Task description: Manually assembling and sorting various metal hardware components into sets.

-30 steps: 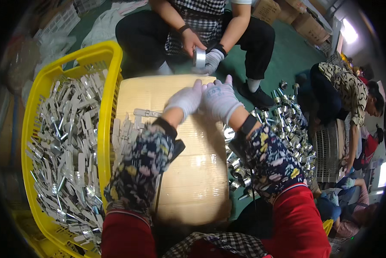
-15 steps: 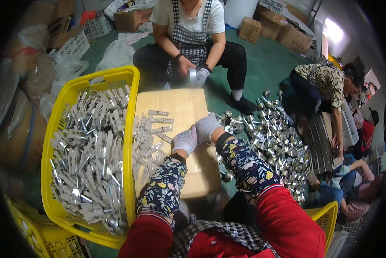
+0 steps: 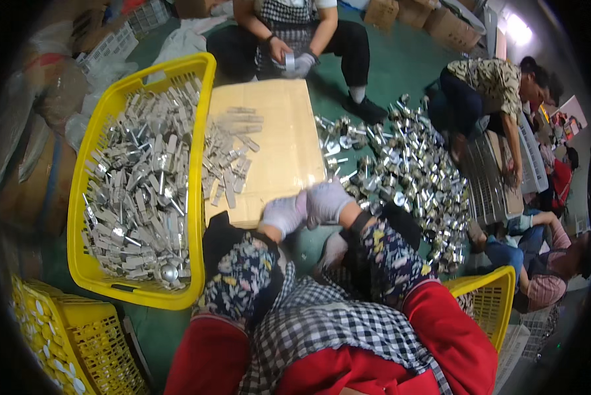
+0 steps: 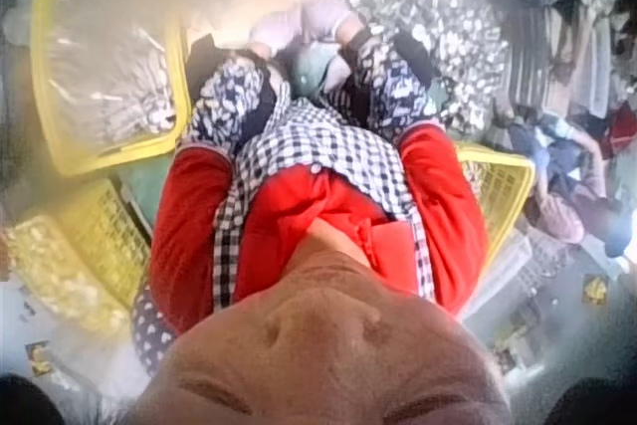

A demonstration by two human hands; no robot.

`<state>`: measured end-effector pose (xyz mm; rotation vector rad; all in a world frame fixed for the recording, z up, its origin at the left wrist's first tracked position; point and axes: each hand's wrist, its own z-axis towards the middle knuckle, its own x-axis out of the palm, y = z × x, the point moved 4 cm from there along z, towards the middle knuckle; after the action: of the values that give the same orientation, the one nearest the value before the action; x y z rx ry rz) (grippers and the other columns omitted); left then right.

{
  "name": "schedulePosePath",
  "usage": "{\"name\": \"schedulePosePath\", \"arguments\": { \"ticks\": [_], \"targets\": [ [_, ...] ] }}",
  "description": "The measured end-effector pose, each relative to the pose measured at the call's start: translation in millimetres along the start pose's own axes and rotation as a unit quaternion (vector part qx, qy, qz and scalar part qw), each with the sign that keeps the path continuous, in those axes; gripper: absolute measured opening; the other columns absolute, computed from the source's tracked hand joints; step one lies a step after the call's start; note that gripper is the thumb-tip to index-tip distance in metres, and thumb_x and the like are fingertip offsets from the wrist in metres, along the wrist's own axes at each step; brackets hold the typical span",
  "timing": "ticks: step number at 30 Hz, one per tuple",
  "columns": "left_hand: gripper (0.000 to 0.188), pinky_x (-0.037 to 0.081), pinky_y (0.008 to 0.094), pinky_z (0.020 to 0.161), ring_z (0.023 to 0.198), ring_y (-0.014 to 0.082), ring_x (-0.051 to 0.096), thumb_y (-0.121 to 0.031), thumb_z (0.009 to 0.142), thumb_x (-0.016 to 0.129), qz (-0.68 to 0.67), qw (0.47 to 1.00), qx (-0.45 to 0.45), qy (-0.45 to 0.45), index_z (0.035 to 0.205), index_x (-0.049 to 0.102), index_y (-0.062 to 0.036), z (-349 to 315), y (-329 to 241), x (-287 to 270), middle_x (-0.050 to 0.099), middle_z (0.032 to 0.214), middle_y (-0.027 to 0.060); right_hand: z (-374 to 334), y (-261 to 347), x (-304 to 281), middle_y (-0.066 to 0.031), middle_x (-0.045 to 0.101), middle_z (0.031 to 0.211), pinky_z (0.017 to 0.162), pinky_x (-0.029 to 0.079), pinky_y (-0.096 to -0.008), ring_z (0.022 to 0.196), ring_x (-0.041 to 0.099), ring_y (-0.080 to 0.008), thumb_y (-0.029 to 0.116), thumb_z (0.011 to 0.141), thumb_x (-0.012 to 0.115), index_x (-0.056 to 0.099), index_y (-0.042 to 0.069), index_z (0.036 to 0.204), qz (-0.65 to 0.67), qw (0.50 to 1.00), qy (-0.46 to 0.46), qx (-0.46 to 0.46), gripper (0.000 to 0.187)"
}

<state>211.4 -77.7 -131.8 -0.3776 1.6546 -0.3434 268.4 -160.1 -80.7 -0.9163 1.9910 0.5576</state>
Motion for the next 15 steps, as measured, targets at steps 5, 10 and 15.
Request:
{"name": "schedulePosePath", "arguments": {
  "ticks": [5, 10, 15],
  "targets": [
    [0.037, 0.044, 0.0450, 0.081, 0.092, 0.0378, 0.059, -0.032, 0.086, 0.037, -0.070, 0.979, -0.054, 0.182, 0.112, 0.047, -0.0063, 53, 44, 19, 0.062, 0.098, 0.0206, 0, 4, 10, -0.0141, 0.058, 0.101, 0.098, 0.024, -0.0577, 0.108, 0.051, -0.0301, 0.028, 0.068, 0.063, 0.051, 0.003, 0.109, -0.161, 0.923, -0.350, -0.007, 0.048],
    [0.056, 0.042, 0.0431, 0.081, 0.091, 0.0361, 0.058, -0.041, 0.089, 0.020, -0.332, 0.864, -0.286, 0.249, 0.092, 0.058, 0.0006, 56, 44, 22, 0.062, 0.093, 0.0225, 32, -12, -5, -0.0125, 0.062, 0.093, 0.095, 0.031, -0.0542, 0.100, 0.057, -0.0282, 0.025, 0.066, 0.063, 0.062, 0.004, 0.098, -0.062, 0.974, -0.216, 0.036, 0.038],
    [0.040, 0.043, 0.0466, 0.080, 0.089, 0.0381, 0.058, -0.033, 0.091, 0.025, -0.012, 0.998, -0.058, -0.024, 0.099, 0.053, -0.0056, 68, 38, 4, 0.061, 0.094, 0.0206, 69, -40, -41, -0.0130, 0.063, 0.104, 0.085, 0.043, -0.0444, 0.101, 0.059, -0.0270, 0.040, 0.048, 0.075, 0.067, 0.007, 0.092, 0.046, 0.988, 0.147, 0.016, 0.056]
  ]
}}
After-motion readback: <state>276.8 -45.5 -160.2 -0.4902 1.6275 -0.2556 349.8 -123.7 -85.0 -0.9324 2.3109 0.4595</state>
